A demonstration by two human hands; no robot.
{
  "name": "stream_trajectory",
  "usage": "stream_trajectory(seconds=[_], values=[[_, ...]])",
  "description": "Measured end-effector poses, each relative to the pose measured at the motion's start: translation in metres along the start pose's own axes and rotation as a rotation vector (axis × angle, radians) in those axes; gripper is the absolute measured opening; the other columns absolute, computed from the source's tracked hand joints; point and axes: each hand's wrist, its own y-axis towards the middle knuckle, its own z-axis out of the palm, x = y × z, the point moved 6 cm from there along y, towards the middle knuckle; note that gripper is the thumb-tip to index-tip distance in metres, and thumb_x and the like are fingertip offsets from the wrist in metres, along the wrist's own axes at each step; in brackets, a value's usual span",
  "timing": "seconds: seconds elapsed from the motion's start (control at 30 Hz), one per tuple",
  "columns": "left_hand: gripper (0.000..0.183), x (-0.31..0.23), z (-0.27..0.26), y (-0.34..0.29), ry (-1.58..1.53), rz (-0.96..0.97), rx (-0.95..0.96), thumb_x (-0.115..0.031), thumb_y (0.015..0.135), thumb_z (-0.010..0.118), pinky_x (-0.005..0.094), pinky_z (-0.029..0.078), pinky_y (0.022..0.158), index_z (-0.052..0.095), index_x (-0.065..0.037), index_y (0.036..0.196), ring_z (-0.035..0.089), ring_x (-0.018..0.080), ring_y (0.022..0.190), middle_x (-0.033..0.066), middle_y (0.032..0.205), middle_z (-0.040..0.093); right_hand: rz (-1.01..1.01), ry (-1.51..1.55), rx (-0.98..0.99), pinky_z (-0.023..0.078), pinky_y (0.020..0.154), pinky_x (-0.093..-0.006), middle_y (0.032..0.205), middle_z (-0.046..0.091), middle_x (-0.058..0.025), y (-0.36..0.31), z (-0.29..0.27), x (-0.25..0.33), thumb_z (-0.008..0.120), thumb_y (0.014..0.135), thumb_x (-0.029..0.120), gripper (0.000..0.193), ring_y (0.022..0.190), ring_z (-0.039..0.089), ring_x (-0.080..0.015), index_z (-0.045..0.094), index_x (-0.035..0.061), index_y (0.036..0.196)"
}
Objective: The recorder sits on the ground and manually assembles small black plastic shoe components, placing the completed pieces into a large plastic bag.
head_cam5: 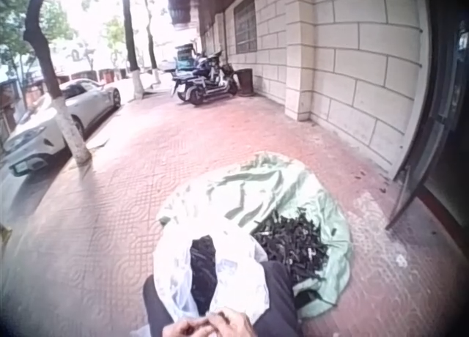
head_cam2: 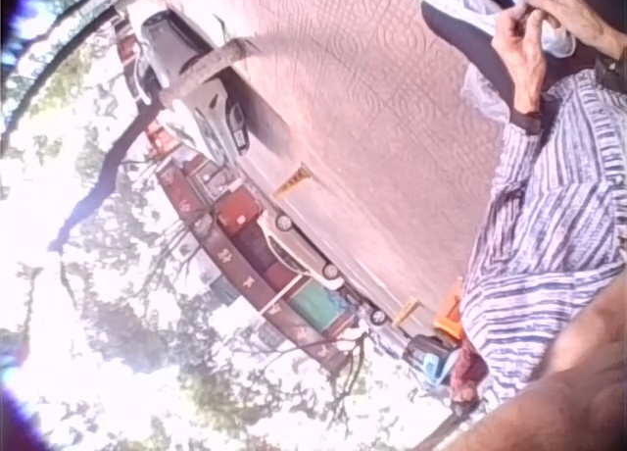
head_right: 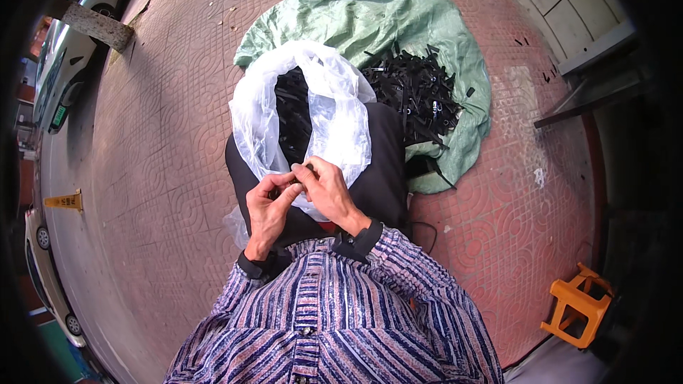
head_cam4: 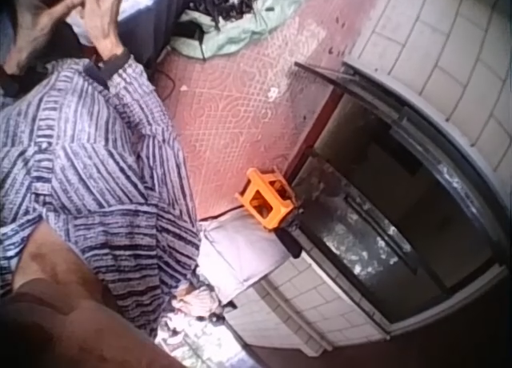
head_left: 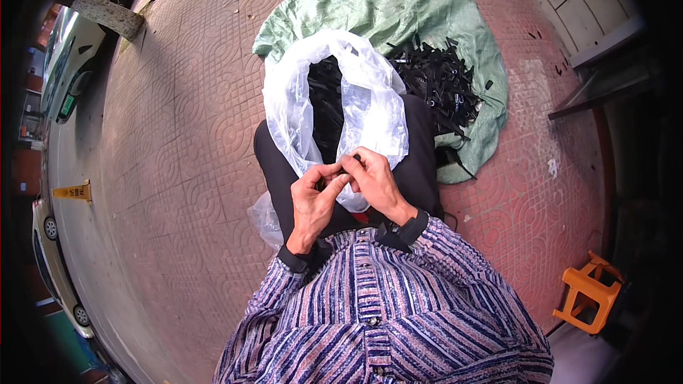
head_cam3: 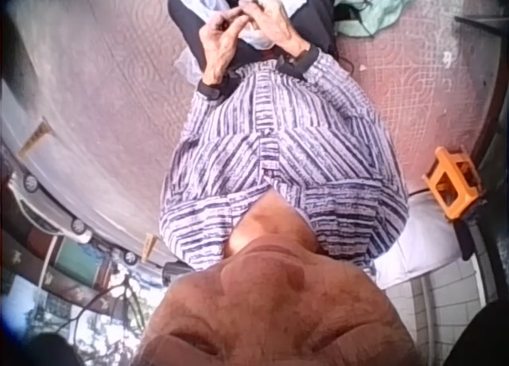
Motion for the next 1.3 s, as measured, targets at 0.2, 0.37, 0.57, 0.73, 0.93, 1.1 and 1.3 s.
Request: stream_trajectory(seconds=[0.2, 0.37, 0.57, 0.73, 0.93, 1.1, 1.3], values=[[0.012, 0.010, 0.001, -0.005, -0.425, -0.291, -0.004, -0.003, 0.084, 0.057, 0.0167, 0.025, 0.043, 0.061, 0.002, 0.094, 0.035, 0.0018, 0.048, -0.0030, 0.061, 0.049, 0.243, 0.406, 0.102, 0.036, 0.041, -0.0185, 0.058, 0.052, -0.0014, -0.003, 0.006, -0.004, 0.054, 0.089, 0.023, 0.028, 0.046, 0.046, -0.0042, 0.053, 0.0015, 0.072], [0.010, 0.012, 0.002, -0.005, -0.490, -0.376, -0.042, -0.002, 0.082, 0.055, 0.0170, 0.024, 0.040, 0.060, 0.002, 0.090, 0.036, 0.0017, 0.045, -0.0021, 0.058, 0.049, 0.234, 0.376, 0.121, 0.037, 0.041, -0.0185, 0.059, 0.052, -0.0014, -0.005, 0.006, -0.005, 0.054, 0.089, 0.022, 0.026, 0.047, 0.046, -0.0045, 0.053, 0.0013, 0.074], [0.008, 0.014, 0.001, -0.006, -0.461, -0.447, -0.054, 0.001, 0.080, 0.056, 0.0172, 0.024, 0.039, 0.060, 0.002, 0.086, 0.036, 0.0018, 0.043, -0.0007, 0.057, 0.051, 0.293, 0.460, 0.120, 0.037, 0.041, -0.0188, 0.057, 0.051, -0.0015, -0.008, 0.008, -0.011, 0.054, 0.089, 0.022, 0.025, 0.046, 0.047, -0.0052, 0.053, 0.0015, 0.074], [0.008, 0.014, 0.000, -0.008, -0.508, -0.499, -0.046, 0.002, 0.079, 0.057, 0.0174, 0.024, 0.039, 0.061, 0.002, 0.085, 0.036, 0.0020, 0.042, 0.0013, 0.059, 0.054, 0.340, 0.574, 0.147, 0.038, 0.042, -0.0194, 0.058, 0.051, -0.0021, -0.011, 0.011, -0.006, 0.055, 0.089, 0.023, 0.026, 0.045, 0.047, -0.0064, 0.053, 0.0016, 0.074], [0.008, 0.014, -0.001, -0.009, -0.512, -0.507, -0.005, 0.002, 0.079, 0.058, 0.0173, 0.024, 0.039, 0.061, 0.001, 0.087, 0.036, 0.0019, 0.042, 0.0029, 0.061, 0.056, 0.403, 0.656, 0.149, 0.039, 0.043, -0.0203, 0.059, 0.051, -0.0021, -0.013, 0.012, -0.006, 0.055, 0.089, 0.023, 0.025, 0.044, 0.047, -0.0072, 0.054, 0.0015, 0.076], [0.008, 0.013, 0.000, -0.010, -0.463, -0.552, -0.012, 0.001, 0.080, 0.058, 0.0168, 0.025, 0.039, 0.061, 0.001, 0.087, 0.035, 0.0015, 0.042, 0.0026, 0.062, 0.057, 0.405, 0.664, 0.152, 0.039, 0.043, -0.0200, 0.059, 0.051, -0.0017, -0.014, 0.011, -0.008, 0.055, 0.089, 0.023, 0.025, 0.045, 0.047, -0.0074, 0.054, 0.0012, 0.076], [0.006, 0.011, -0.002, -0.009, -0.346, -0.478, 0.010, -0.002, 0.080, 0.061, 0.0162, 0.026, 0.039, 0.061, 0.000, 0.086, 0.036, 0.0003, 0.044, 0.0002, 0.063, 0.056, 0.257, 0.195, 0.123, 0.040, 0.043, -0.0247, 0.059, 0.052, -0.0041, -0.010, 0.003, 0.000, 0.057, 0.087, 0.020, 0.025, 0.047, 0.051, -0.0116, 0.053, 0.0008, 0.072]])
